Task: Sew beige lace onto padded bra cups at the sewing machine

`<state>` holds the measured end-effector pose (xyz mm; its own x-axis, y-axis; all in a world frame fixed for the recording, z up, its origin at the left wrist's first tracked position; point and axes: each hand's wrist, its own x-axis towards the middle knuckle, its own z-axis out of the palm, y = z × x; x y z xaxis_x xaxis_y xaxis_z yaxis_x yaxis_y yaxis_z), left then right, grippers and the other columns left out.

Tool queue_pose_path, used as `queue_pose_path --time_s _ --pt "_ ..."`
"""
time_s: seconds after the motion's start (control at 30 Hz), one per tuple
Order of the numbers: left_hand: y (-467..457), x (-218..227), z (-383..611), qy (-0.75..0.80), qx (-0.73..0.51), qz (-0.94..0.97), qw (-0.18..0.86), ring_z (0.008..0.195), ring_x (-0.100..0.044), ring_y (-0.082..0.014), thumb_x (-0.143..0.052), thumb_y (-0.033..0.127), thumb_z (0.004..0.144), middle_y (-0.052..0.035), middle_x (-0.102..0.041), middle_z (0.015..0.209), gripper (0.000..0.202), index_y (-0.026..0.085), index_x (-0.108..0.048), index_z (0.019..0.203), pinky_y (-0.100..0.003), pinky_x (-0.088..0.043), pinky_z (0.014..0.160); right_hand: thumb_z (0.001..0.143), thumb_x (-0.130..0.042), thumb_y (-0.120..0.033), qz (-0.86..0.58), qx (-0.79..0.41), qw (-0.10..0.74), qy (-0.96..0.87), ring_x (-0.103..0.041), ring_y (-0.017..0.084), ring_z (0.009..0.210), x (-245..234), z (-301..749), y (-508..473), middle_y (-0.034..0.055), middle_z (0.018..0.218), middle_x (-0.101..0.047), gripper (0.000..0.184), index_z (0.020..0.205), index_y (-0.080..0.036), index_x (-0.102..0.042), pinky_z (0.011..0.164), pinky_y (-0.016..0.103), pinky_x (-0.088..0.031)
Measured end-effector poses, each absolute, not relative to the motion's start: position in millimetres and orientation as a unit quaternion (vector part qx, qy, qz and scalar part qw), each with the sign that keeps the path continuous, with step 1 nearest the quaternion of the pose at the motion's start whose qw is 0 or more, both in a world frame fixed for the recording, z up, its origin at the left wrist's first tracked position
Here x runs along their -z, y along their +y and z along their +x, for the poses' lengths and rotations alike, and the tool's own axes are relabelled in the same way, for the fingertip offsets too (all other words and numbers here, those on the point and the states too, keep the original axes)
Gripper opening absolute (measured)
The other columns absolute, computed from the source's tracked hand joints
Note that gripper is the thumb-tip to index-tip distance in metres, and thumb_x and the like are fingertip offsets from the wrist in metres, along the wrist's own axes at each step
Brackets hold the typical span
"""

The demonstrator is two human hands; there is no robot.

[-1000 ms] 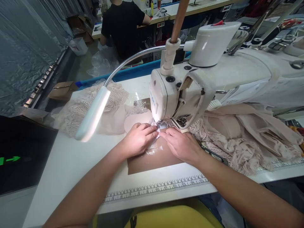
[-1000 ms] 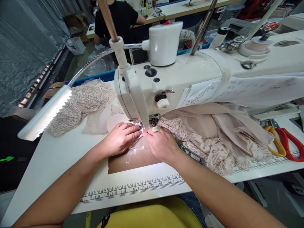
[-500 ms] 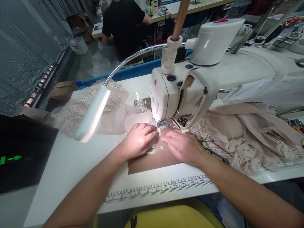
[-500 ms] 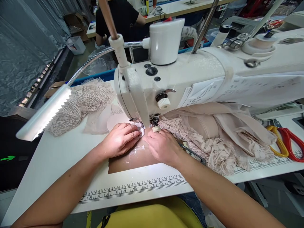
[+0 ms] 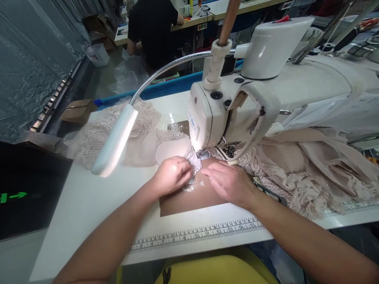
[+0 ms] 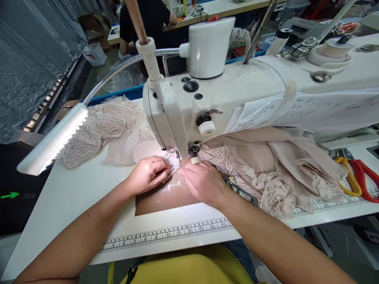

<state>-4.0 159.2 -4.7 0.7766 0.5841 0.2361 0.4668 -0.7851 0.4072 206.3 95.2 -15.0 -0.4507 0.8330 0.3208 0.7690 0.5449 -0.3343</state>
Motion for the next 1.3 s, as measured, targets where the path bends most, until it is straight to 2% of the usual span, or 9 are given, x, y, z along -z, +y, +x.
queue_pose_path --time_s 0.2,0.27,0.4,0.53,0.67,0.83,1.07,1.3 --pt "155.9 2.8 -3.1 0.327 -0.184 0.896 0.238 0.065 -0.054 -0.0131 -0.045 0.025 0.092 -0.0031 -0.059 0.07 0.027 0.016 -0.059 0.071 -0.024 -0.043 0.061 0.087 -0.045 -0.015 -0.488 -0.053 0.134 -0.861 -0.05 0.017 0.075 11.2 199.7 95.9 0.0044 0.082 -0.06 0.031 0.11 -0.019 -0.065 0.065 0.029 -0.033" --pt "155.2 3.4 -4.3 0.322 -0.185 0.898 0.235 0.07 -0.056 -0.014 -0.045 0.026 0.093 -0.0044 -0.061 0.077 0.023 0.016 -0.063 0.081 -0.025 -0.045 0.064 0.088 -0.045 -0.017 -0.491 -0.053 0.119 -0.862 -0.049 0.017 0.076 11.3 198.9 95.3 0.0044 0.082 -0.058 0.028 0.107 -0.02 -0.066 0.066 0.029 -0.031" --pt "154.8 6.7 -7.1 0.273 -0.179 0.926 0.192 0.09 -0.06 -0.018 -0.044 0.027 0.094 -0.0084 -0.064 0.105 0.026 0.018 -0.064 0.107 -0.03 -0.049 0.078 0.088 -0.046 -0.016 -0.482 -0.065 0.129 -0.864 -0.048 0.017 0.077 13.7 200.3 93.3 0.0044 0.083 -0.059 0.027 0.106 -0.018 -0.066 0.07 0.03 -0.031" --pt "153.7 9.7 -7.0 0.239 -0.139 0.956 0.101 0.092 -0.06 -0.0201 -0.043 0.03 0.095 -0.0096 -0.061 0.121 0.031 0.019 -0.062 0.117 -0.033 -0.048 0.078 0.089 -0.045 -0.016 -0.476 -0.07 0.136 -0.866 -0.047 0.018 0.077 14.8 201.8 92.2 0.0045 0.083 -0.06 0.026 0.105 -0.017 -0.066 0.072 0.031 -0.031" --pt "152.3 9.0 -5.3 0.231 -0.116 0.965 0.051 0.089 -0.059 -0.0198 -0.04 0.03 0.096 -0.0106 -0.061 0.121 0.033 0.019 -0.063 0.116 -0.033 -0.048 0.076 0.088 -0.045 -0.016 -0.471 -0.069 0.137 -0.869 -0.047 0.018 0.076 14.6 202.0 92.0 0.0043 0.082 -0.059 0.025 0.104 -0.018 -0.066 0.071 0.031 -0.031" --pt "152.8 9.2 -5.5 0.226 -0.117 0.966 0.039 0.086 -0.059 -0.019 -0.039 0.029 0.096 -0.0112 -0.061 0.121 0.033 0.018 -0.063 0.115 -0.033 -0.048 0.073 0.087 -0.047 -0.016 -0.466 -0.072 0.14 -0.871 -0.048 0.017 0.076 13.8 203.3 92.3 0.0042 0.082 -0.059 0.026 0.105 -0.018 -0.066 0.07 0.03 -0.032" --pt "154.8 11.7 -7.2 0.218 -0.125 0.966 0.064 0.09 -0.059 -0.0195 -0.042 0.029 0.096 -0.0094 -0.061 0.123 0.031 0.018 -0.063 0.116 -0.033 -0.047 0.078 0.085 -0.044 -0.01 -0.47 -0.061 0.209 -0.856 -0.053 0.015 0.072 15.0 207.8 94.6 0.0042 0.079 -0.063 0.029 0.099 -0.016 -0.069 0.067 0.028 -0.036" --pt "154.1 9.8 -7.1 0.223 -0.126 0.965 0.063 0.088 -0.058 -0.0198 -0.042 0.029 0.096 -0.0096 -0.061 0.122 0.031 0.018 -0.063 0.116 -0.034 -0.048 0.076 0.086 -0.044 -0.009 -0.491 0.006 0.154 -0.858 -0.051 0.016 0.072 14.5 203.8 97.4 0.005 0.077 -0.061 0.029 0.1 -0.016 -0.069 0.06 0.029 -0.032"
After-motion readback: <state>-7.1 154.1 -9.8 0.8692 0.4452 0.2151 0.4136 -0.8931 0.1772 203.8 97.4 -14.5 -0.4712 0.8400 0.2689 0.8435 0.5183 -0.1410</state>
